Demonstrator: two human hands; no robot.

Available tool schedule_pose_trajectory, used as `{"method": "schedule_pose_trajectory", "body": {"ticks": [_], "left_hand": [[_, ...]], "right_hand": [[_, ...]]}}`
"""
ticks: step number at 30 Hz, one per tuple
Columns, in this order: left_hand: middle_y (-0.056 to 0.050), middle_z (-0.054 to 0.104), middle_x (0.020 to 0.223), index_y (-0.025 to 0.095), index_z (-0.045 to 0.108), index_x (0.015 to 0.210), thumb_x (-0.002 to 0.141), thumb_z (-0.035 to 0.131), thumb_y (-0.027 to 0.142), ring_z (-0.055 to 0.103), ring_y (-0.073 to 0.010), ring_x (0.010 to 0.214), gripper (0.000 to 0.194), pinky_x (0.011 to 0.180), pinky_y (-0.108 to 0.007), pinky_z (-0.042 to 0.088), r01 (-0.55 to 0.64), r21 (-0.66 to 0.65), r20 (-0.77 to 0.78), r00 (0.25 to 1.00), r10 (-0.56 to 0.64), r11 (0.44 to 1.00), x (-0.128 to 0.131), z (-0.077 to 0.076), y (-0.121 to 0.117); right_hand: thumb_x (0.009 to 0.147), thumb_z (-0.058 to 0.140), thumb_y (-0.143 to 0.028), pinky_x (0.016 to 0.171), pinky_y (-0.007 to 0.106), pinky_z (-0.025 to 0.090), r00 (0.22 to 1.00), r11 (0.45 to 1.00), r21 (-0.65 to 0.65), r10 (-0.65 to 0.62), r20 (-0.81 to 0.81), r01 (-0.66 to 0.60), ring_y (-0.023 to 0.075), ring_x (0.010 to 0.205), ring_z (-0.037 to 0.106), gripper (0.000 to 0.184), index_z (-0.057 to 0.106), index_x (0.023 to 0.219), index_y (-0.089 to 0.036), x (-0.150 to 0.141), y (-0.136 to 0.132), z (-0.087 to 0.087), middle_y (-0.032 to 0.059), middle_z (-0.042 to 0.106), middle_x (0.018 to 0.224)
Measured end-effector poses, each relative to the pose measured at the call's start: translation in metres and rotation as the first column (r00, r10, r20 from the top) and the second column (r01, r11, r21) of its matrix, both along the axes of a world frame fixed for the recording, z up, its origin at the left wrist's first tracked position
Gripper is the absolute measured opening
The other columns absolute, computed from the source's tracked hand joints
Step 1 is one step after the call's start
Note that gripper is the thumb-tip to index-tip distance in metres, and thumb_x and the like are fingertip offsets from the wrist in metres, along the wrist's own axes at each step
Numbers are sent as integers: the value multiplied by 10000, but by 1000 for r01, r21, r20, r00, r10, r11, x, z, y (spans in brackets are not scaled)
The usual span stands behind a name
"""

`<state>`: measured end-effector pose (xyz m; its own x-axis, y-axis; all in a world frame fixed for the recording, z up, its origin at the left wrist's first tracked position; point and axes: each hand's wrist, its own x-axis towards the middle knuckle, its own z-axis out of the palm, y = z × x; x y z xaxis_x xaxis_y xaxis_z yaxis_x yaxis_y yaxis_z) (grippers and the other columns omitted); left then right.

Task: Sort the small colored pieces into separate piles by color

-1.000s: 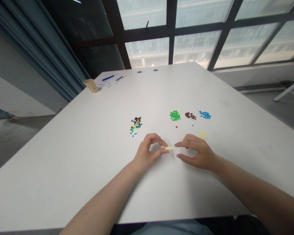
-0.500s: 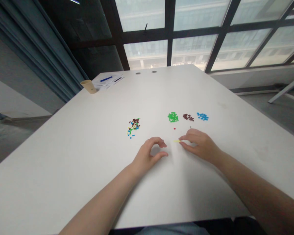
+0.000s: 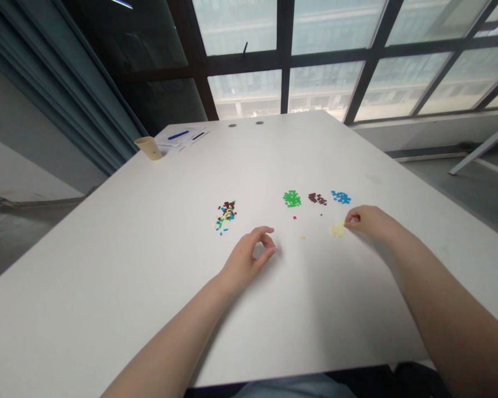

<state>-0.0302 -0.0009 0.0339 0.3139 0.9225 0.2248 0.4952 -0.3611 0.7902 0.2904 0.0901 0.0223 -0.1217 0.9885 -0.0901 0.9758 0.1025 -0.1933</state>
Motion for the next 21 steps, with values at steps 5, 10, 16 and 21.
{"method": "schedule_pose_trajectory", "body": {"ticks": [5, 10, 16, 21], "left_hand": [[-11, 596, 797, 214, 463, 1056, 808, 463, 277, 546, -135, 772, 256, 611, -224, 436, -193, 156, -53, 978, 203, 969, -10, 2, 7], [-27, 602, 847, 204, 482, 1035, 822, 414, 293, 557, -147, 795, 240, 688, -259, 431, -565, 312, 0, 804, 594, 764, -52, 14, 29], [-74, 612, 900, 197, 640, 860, 744, 485, 304, 550, -208, 817, 221, 769, -332, 409, -563, 168, -465, 679, 568, 809, -93, -3, 52], [-75, 618, 924, 248, 690, 814, 693, 542, 312, 540, -253, 901, 201, 747, -336, 417, -487, 46, -621, 670, 407, 872, -88, -17, 53]], "right_hand": [[638, 590, -329, 474, 241, 296, 996, 997, -51, 46, -76, -50, 126, 488, 455, 145, 659, 626, -202, 0, -4, 7, 0, 510, 531], [735, 517, -412, 455, 252, 236, 977, 968, 245, 1, -214, 52, 108, 434, 342, 316, 484, 507, -195, -13, -11, 23, -29, 366, 451], [834, 405, -330, 502, 243, 249, 810, 836, 421, 497, -310, -352, 93, 474, 292, 401, 236, 496, -195, -76, -49, 22, -38, 283, 490], [822, 442, -269, 512, 245, 209, 594, 625, 204, 780, -198, -753, 90, 516, 307, 349, 319, 510, -174, -112, -80, 4, -36, 374, 519]]}}
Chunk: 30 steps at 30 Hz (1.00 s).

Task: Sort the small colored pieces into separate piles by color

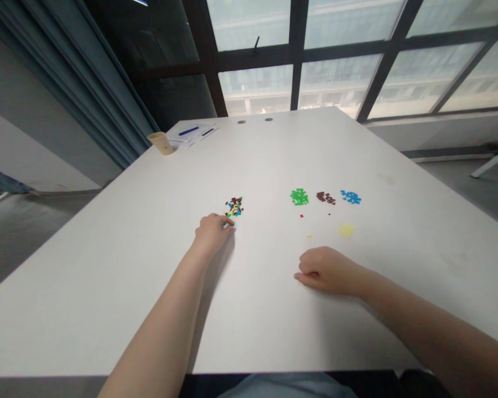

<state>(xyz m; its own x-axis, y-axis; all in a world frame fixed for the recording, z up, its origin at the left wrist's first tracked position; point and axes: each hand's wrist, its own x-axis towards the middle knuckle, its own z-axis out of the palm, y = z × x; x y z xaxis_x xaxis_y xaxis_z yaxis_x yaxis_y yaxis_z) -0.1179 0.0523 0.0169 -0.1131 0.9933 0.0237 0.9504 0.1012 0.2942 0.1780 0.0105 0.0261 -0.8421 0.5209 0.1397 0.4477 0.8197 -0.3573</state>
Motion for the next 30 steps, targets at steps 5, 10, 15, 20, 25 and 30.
{"method": "schedule_pose_trajectory", "body": {"ticks": [5, 10, 15, 20, 25, 30], "left_hand": [[-101, 615, 936, 238, 693, 821, 711, 529, 301, 530, -287, 893, 207, 662, -347, 419, -15, 52, -102, 995, 20, 999, 4, 1, -3], [-110, 610, 911, 195, 668, 767, 716, 506, 237, 524, -281, 894, 174, 694, -364, 416, 2, 112, -37, 999, 2, 994, 8, 0, -1], [-39, 607, 785, 176, 611, 806, 721, 534, 262, 546, -159, 750, 143, 683, -282, 425, 14, 137, 564, 821, -90, 991, 30, 8, -7], [-17, 615, 760, 182, 611, 924, 656, 678, 256, 542, -59, 604, 285, 572, -176, 425, 278, -285, 953, -24, 303, 917, 77, 18, -38], [-9, 623, 708, 150, 639, 837, 634, 721, 216, 562, -41, 597, 230, 590, -144, 444, 441, -343, 858, -212, 467, 829, 103, 16, -58], [-30, 660, 834, 155, 606, 848, 642, 716, 242, 602, -63, 676, 250, 649, -170, 469, 424, -310, 887, -192, 419, 851, 101, 13, -57]], "right_hand": [[831, 433, -265, 519, 247, 205, 1000, 1000, -9, -12, -1, 12, 88, 522, 302, 353, 338, 505, -169, 3, 2, -3, -36, 370, 523], [843, 422, -279, 529, 248, 215, 998, 998, -8, -59, -8, 59, 94, 525, 306, 355, 351, 512, -172, 7, 7, 0, -33, 377, 527], [845, 418, -279, 529, 243, 219, 999, 999, -5, -51, -16, 51, 97, 526, 327, 354, 364, 511, -175, 7, 5, 3, -27, 394, 530], [847, 421, -290, 526, 241, 223, 998, 998, 3, -69, -3, 69, 96, 520, 327, 351, 377, 519, -175, 9, 7, 3, -27, 406, 529], [844, 424, -282, 522, 240, 227, 997, 997, 5, -76, 10, 76, 97, 515, 335, 347, 391, 516, -174, 9, 9, 2, -23, 412, 527], [841, 431, -280, 513, 239, 221, 997, 997, 5, -73, 8, 73, 96, 511, 328, 346, 393, 514, -173, 10, 8, 2, -24, 411, 528]]}}
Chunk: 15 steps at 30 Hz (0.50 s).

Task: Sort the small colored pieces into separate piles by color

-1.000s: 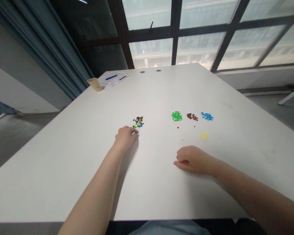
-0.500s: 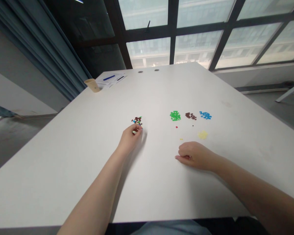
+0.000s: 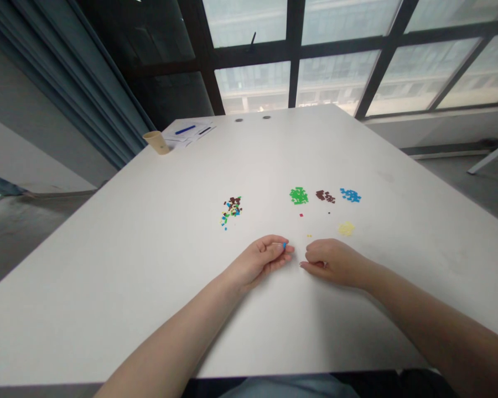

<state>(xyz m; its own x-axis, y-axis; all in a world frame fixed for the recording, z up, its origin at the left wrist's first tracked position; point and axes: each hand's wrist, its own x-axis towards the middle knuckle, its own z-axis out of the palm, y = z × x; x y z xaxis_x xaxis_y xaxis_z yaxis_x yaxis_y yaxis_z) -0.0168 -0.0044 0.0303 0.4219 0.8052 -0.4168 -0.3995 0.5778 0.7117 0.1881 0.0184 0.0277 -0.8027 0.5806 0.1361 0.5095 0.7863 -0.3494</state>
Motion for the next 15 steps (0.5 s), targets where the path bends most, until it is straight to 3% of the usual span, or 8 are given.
{"method": "schedule_pose_trajectory", "body": {"ticks": [6, 15], "left_hand": [[-3, 661, 717, 149, 617, 793, 563, 762, 252, 603, -62, 617, 291, 596, -158, 460, -20, 71, -28, 999, 22, 997, 2, 0, -1], [15, 629, 604, 144, 629, 717, 522, 780, 307, 587, -49, 556, 295, 587, -151, 459, 34, 52, 88, 995, -39, 998, 2, -4, -2]], "right_hand": [[844, 426, -289, 517, 240, 222, 1000, 1000, 9, 5, 12, -5, 97, 516, 332, 337, 404, 528, -173, 1, 0, -2, -23, 418, 534], [842, 430, -285, 518, 234, 226, 999, 1000, -19, 0, 34, 1, 95, 520, 330, 339, 375, 527, -174, -1, -1, 5, -27, 409, 534]]}}
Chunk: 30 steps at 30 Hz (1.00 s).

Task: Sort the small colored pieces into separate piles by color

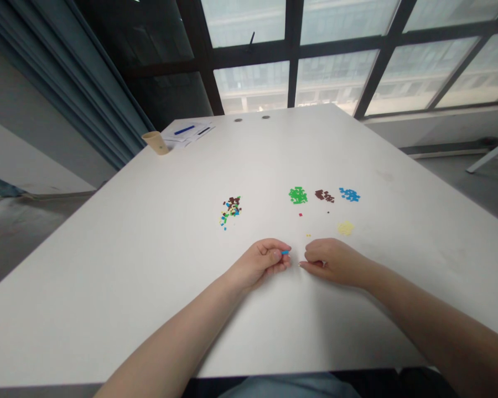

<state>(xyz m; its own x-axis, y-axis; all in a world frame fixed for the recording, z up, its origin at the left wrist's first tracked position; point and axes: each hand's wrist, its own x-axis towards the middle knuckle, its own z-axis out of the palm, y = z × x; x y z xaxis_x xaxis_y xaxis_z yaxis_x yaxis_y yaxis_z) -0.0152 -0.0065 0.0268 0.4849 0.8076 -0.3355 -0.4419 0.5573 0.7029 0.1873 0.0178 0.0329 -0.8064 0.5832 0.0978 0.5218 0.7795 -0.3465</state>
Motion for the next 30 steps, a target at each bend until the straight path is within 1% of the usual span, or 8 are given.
{"method": "schedule_pose_trajectory", "body": {"ticks": [6, 11, 16, 19, 21, 25, 27, 30], "left_hand": [[-15, 662, 723, 141, 611, 707, 494, 791, 293, 622, -83, 637, 317, 623, -173, 479, 43, 8, 48, 998, -43, 999, -1, 0, -1], [-11, 673, 677, 125, 607, 747, 545, 769, 265, 631, -81, 618, 295, 624, -168, 489, 120, 82, 159, 979, -131, 989, -2, -4, -2], [-13, 686, 689, 137, 583, 825, 575, 748, 274, 637, -91, 604, 329, 593, -174, 494, 136, 151, 223, 960, -168, 979, -2, -6, -2], [-9, 688, 687, 143, 560, 837, 569, 751, 286, 637, -96, 596, 359, 585, -177, 491, 136, 171, 223, 959, -173, 976, -2, -7, -1], [-4, 688, 681, 148, 545, 840, 556, 758, 299, 635, -98, 588, 386, 583, -185, 486, 140, 168, 210, 962, -175, 976, -2, -7, 0], [-8, 688, 670, 150, 516, 807, 540, 773, 284, 622, -96, 584, 394, 577, -184, 455, 100, 199, 85, 989, -119, 975, 1, -7, 1], [-7, 688, 664, 148, 507, 770, 541, 777, 238, 616, -93, 596, 365, 583, -182, 440, 64, 246, -16, 998, -62, 967, 3, -6, 2], [7, 686, 661, 153, 496, 745, 541, 773, 210, 598, -83, 567, 349, 574, -186, 423, 49, 272, -112, 994, -19, 961, 5, -5, 2]], "right_hand": [[839, 423, -287, 511, 236, 213, 1000, 1000, -18, -12, -3, 12, 95, 513, 308, 344, 360, 520, -175, 0, -1, 1, -29, 390, 527], [838, 419, -291, 510, 237, 203, 1000, 999, -39, -14, 22, 15, 97, 514, 302, 346, 351, 519, -177, 0, -1, 1, -26, 385, 527], [835, 428, -285, 506, 240, 208, 1000, 999, -45, -11, -2, 11, 96, 514, 305, 341, 348, 521, -178, 1, 0, -2, -29, 382, 531], [840, 433, -290, 513, 247, 235, 994, 1000, -3, -14, -108, 14, 101, 520, 316, 340, 360, 526, -183, 1, 0, -3, -30, 376, 530], [850, 424, -270, 536, 249, 275, 963, 999, 13, -39, -266, 44, 108, 544, 350, 318, 394, 545, -184, -1, -3, 0, -23, 388, 540], [829, 469, -211, 590, 259, 349, 816, 993, 7, -92, -571, 116, 125, 623, 429, 136, 523, 710, -174, -8, -14, 10, 4, 467, 611], [786, 539, -195, 617, 271, 375, 787, 994, 34, -59, -614, 100, 135, 664, 459, 39, 558, 816, -179, -13, -21, 13, 17, 518, 665], [744, 588, -160, 652, 288, 398, 795, 995, 75, -7, -607, 67, 141, 698, 489, 141, 577, 879, -200, -19, -27, 11, 23, 567, 721]]}}
